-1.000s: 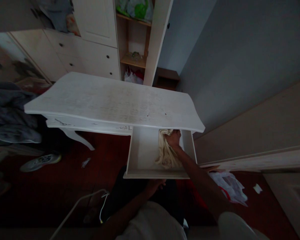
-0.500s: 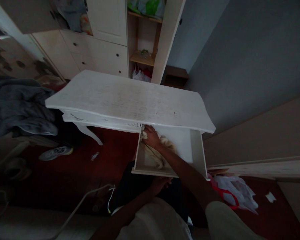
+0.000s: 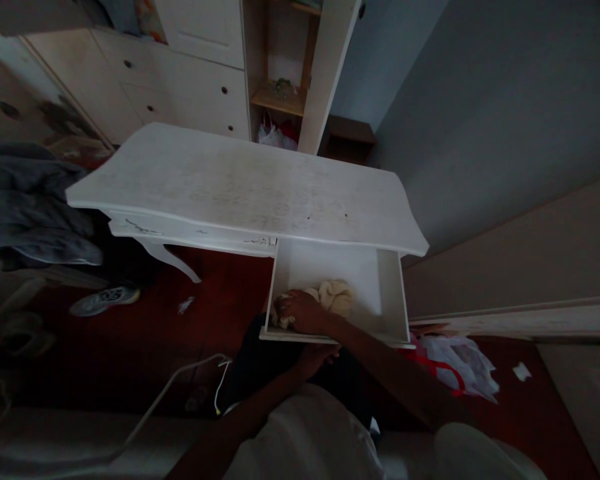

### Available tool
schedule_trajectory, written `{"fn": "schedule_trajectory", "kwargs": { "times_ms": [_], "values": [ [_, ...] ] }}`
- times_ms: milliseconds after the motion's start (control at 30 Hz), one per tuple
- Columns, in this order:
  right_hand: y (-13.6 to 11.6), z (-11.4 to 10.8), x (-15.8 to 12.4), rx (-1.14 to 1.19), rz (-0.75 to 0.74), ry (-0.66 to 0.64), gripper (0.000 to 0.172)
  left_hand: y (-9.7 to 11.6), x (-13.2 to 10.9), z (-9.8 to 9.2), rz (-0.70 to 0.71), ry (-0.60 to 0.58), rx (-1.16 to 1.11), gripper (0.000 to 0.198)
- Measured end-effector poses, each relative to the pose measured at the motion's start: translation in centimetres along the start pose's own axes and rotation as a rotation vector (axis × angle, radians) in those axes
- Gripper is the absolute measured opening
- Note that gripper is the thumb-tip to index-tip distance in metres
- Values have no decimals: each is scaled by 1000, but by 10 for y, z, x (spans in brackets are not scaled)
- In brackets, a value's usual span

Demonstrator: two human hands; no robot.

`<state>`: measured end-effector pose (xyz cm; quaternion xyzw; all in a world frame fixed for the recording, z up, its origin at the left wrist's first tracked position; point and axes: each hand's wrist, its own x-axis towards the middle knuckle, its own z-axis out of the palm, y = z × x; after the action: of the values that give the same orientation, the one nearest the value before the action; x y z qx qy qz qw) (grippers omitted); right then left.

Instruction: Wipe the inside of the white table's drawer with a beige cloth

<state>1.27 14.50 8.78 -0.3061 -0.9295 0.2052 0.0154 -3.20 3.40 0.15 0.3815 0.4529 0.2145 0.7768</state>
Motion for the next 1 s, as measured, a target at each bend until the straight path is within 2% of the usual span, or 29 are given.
{"fn": "schedule_trajectory", "kwargs": {
  "times_ms": [200,333,467,600,867,1000],
  "values": [
    [14,-15,16,53,-233,-177,34,0,1,0,28,-9,-29,56],
    [17,-16,23,62,-240,-226,34,1,0,-1,20,-7,-36,54],
    [20,-19,14,85,-193,-259,35,0,-1,-1,-5,-4,-49,53],
    [30,-21,-19,181,-73,-246,41,-2,1,-1,-2,12,-55,55],
    [57,-29,-124,293,307,-175,46,-1,1,-5,-21,-20,-53,51],
    [58,-36,-157,208,414,-108,62,-2,2,-6,-44,-25,-62,49]
  ]
}}
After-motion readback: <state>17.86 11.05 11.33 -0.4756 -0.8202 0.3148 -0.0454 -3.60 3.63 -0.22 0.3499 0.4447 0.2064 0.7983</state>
